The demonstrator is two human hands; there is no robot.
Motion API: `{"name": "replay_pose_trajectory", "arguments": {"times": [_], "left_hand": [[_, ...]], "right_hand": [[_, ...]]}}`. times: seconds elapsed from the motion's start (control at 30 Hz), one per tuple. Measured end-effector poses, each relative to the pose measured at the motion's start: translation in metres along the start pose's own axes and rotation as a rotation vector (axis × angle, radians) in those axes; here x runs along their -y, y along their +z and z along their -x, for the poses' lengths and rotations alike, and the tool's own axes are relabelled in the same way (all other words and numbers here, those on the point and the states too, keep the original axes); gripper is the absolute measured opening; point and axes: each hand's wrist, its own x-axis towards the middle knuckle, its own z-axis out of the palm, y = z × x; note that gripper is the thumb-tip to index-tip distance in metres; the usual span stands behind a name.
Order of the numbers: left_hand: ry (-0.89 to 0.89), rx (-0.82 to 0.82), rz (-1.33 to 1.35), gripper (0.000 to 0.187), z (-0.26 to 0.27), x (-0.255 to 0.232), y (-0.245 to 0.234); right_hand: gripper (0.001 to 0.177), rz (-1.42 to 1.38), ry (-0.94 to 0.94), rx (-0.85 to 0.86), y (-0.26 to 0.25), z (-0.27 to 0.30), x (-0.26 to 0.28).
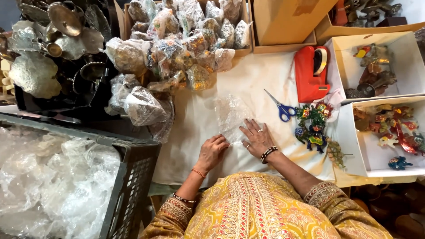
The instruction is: Packaging small decorative figurines and ornaments into bubble wrap and plastic bags at a sorting station.
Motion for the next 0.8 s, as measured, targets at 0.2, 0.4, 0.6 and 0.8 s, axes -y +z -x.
{"name": "replay_pose_trajectory", "arguments": {"times": [0.2, 0.4, 0.6, 0.8], "left_hand": [[0.048, -0.12, -0.001, 0.033, -0.021, -0.037, -0.008], [-0.285, -0.117, 0.111, 0.015, -0.023, -0.031, 0.038], [-0.223, -0.174, 0.253, 0.011, -0.028, -0.033, 0.036], [-0.032, -0.165, 0.238, 0.01, -0.023, -0.039, 0.008]], "right_hand": [[0.063, 0.049, -0.031, 0.02, -0.01, -0.001, 0.002], [0.051, -0.018, -0.051, -0.02, -0.003, -0.003, -0.004], [0.058, -0.027, -0.006, 0.034, -0.007, -0.004, 0.0], [0.054, -0.044, 0.003, 0.056, 0.002, -0.006, -0.007]]}}
